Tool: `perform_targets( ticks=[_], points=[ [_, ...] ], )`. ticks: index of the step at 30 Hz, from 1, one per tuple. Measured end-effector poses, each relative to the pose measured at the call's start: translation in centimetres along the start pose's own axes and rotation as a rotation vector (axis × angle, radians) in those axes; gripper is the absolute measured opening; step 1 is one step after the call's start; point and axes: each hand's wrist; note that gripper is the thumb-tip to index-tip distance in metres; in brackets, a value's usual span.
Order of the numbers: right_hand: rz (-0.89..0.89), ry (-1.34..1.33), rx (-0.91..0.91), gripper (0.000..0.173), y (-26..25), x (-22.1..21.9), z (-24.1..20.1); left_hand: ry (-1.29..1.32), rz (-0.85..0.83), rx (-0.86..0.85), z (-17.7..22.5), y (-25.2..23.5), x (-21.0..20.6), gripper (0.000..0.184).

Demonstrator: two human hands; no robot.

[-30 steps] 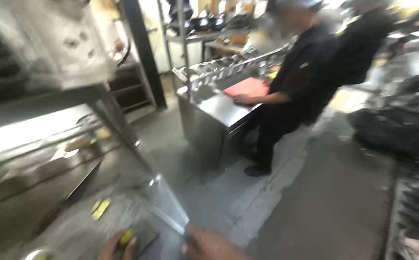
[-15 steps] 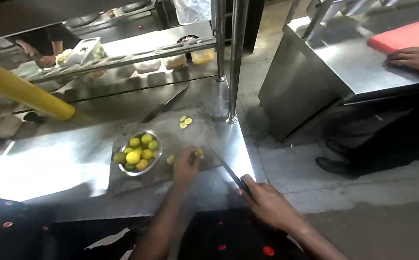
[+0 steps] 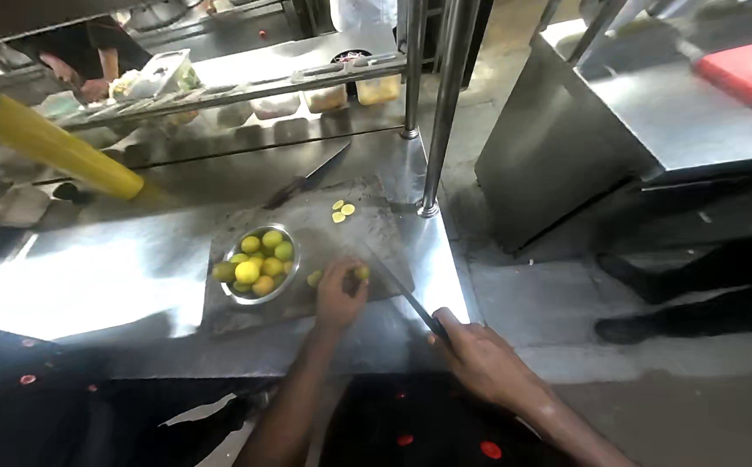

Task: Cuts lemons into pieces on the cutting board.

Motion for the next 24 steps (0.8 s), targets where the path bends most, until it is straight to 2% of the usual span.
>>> perform_targets(
  ticks=[5, 9, 15, 19, 22, 24],
  points=[
    [0.081, 0.035, 0.038, 0.041, -0.9, -1.1, 1.5, -0.112, -0.009, -0.035, 0.3, -1.0, -0.3, 0.033],
    [0.117, 0.015, 0.019, 0.04, -0.8, -0.8, 2.0, -0.041, -0.023, 0.096, 1.6, -1.8, 0.0, 0.045],
    [0.091, 0.002, 0.012, 0.04, -0.6, -0.9, 1.9, -0.078, 0.026, 0.041, 0.9, -0.3, -0.6, 0.033],
    [0.046, 0.05, 0.027, 0.04, -0.7, -1.3, 1.1, 0.014, 0.082, -0.006, 0.2, 0.0, -0.4, 0.019],
    [0.034, 0.097, 0.037, 0.04, -0.8, -1.4, 0.6, 0.096, -0.006, 0.08, 0.1, 0.0, 0.3, 0.026],
    [0.038, 0.116, 0.045, 0.04, -0.7, -1.4, 0.4, 0.122, -0.064, 0.111, 0.0, 0.0, 0.8, 0.025]
  ],
)
Point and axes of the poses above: each hand's wrist, its own y-axis away from the middle knuckle, its own x-axis out of the back of the hand, z = x × y, and after that the axes turned 12 degrees about -y, right-handed
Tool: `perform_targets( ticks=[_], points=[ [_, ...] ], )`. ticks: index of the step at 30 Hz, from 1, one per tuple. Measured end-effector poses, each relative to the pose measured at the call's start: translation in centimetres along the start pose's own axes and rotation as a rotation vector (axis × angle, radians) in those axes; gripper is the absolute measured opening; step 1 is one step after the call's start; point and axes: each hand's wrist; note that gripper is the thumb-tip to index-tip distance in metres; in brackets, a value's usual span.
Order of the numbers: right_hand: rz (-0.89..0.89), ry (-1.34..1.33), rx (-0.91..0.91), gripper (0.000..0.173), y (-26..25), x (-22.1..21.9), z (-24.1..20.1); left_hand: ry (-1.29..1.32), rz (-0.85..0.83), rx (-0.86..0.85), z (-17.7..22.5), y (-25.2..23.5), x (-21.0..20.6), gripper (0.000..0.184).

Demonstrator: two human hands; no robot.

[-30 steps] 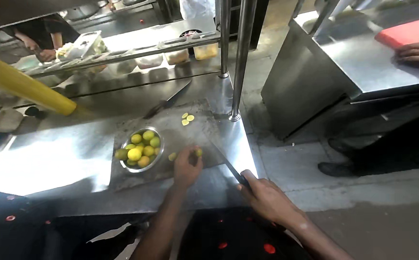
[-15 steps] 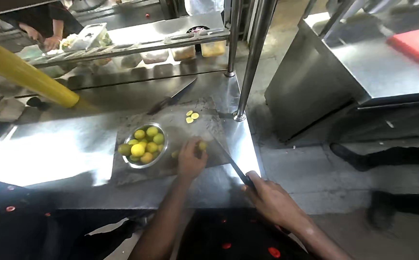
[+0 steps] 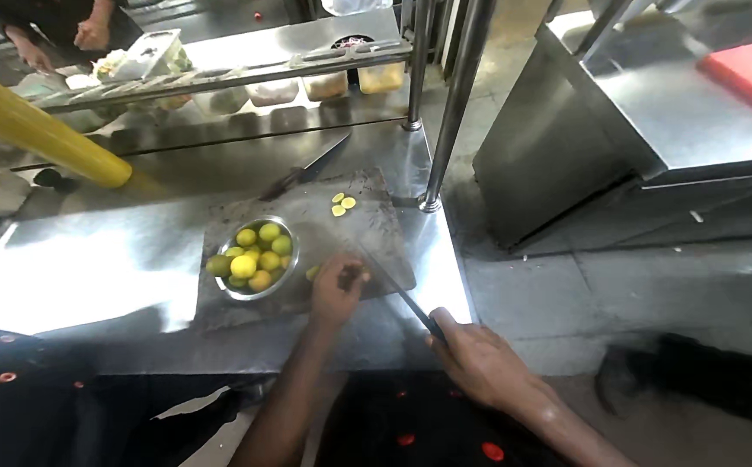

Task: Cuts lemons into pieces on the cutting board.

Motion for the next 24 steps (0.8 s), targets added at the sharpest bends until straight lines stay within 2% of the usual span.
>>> perform_targets(
  ticks=[6, 16, 20, 24],
  points=[
    [0.012, 0.079, 0.017, 0.038, 0.6, 0.2, -1.0, -0.032, -0.043, -0.075, -0.7, 0.0, 0.5, 0.024],
    [-0.007, 0.228, 0.016, 0.035, 0.8, 0.3, -2.2, -0.012, -0.02, -0.125, -1.2, -0.2, 0.1, 0.021],
    [-0.1, 0.236, -0.054, 0.035, -1.5, 1.4, -4.9, 0.011, 0.009, -0.136, -1.0, -0.2, 0.2, 0.022],
    [-0.06, 0.285, -0.037, 0.031, -5.3, 1.5, -7.7, -0.012, 0.028, -0.172, -1.1, -0.2, 0.1, 0.024]
  ],
)
Point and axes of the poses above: each hand's wrist, its own y-axis away from the middle knuckle, its own x-axis out of the back of the hand, z = x × y, and after that the axes turned 12 degrees about -y, right-handed
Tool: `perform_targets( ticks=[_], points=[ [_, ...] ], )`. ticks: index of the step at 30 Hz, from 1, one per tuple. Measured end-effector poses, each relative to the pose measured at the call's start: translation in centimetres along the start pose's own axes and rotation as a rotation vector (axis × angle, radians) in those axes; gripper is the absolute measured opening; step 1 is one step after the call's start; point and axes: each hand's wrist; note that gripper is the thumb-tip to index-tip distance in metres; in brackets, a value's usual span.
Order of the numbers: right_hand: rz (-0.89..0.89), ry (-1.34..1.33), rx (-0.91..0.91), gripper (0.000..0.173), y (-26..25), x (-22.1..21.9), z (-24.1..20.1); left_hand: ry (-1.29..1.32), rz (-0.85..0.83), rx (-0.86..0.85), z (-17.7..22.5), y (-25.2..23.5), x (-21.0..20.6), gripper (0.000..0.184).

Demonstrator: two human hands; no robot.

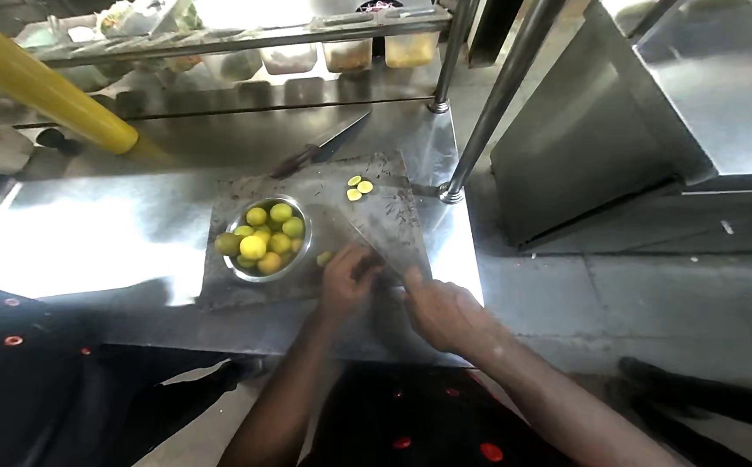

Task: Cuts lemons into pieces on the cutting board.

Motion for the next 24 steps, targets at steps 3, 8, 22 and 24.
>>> perform_targets(
  ticks=[3, 8, 22, 24],
  points=[
    [0.007, -0.013, 0.007, 0.031, -1.4, 1.1, -1.4, 0.005, -0.008, 0.012, 0.1, 0.0, 0.1, 0.024],
    [-0.085, -0.048, -0.04, 0.029, -0.2, 0.0, 0.8, 0.018, 0.01, 0.01, 0.1, 0.1, -0.2, 0.02],
    [0.025, -0.33, -0.003, 0.037, 8.5, -3.5, 9.2, -0.104, 0.03, 0.101, 0.8, 0.7, -0.8, 0.02],
    [0.031, -0.312, -0.002, 0.035, 7.7, -3.0, 8.0, -0.06, 0.004, 0.08, 0.8, 0.6, -0.5, 0.019]
  ],
)
Point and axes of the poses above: each hand's wrist, its own y-axis away from the middle knuckle, its own x-axis out of the back of the hand, z = x × y, and after that the axes turned 12 degrees about -y, right-handed
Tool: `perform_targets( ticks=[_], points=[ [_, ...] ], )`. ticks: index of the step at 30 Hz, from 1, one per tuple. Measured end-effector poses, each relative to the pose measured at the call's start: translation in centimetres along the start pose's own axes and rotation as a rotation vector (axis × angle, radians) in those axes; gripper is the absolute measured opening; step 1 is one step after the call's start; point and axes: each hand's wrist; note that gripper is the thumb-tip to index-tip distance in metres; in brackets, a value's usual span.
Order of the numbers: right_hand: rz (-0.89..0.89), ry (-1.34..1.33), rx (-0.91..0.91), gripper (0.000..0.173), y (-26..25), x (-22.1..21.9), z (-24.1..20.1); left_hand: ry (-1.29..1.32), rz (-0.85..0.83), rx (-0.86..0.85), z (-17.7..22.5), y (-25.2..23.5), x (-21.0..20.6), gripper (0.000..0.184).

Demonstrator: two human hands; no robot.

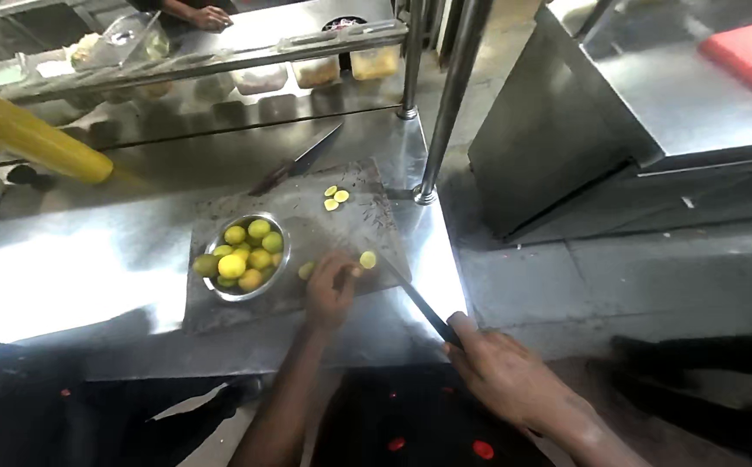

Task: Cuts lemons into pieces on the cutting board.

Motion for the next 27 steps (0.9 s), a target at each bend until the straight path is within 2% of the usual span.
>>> perform_targets(
  ticks=[4, 12, 19, 23, 27],
  points=[
    [-0.021, 0.078, 0.013, 0.034, -1.5, -0.4, -2.4, 0.086, -0.076, -0.033, -0.7, 0.2, 1.1, 0.018],
    [-0.009, 0.248, 0.039, 0.035, -2.2, -1.1, -3.8, 0.127, -0.041, -0.077, -1.2, -0.2, 0.8, 0.015],
    [-0.085, 0.255, -0.03, 0.035, -2.4, 0.0, -4.8, 0.101, -0.083, -0.046, -0.8, -0.5, 1.1, 0.013],
    [-0.123, 0.217, -0.034, 0.035, -5.2, 0.0, -6.9, 0.072, -0.081, -0.048, -0.8, -0.3, 1.2, 0.013],
    [-0.065, 0.231, 0.007, 0.034, -8.7, 0.0, -9.3, 0.066, -0.073, -0.063, -0.9, -0.2, 1.1, 0.013]
  ],
)
Point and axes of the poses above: each hand's wrist, its own y-axis away from the middle knuckle, its own x-axis out of the back of the hand, z = x × y, and after that the axes turned 12 degrees about -y, right-handed
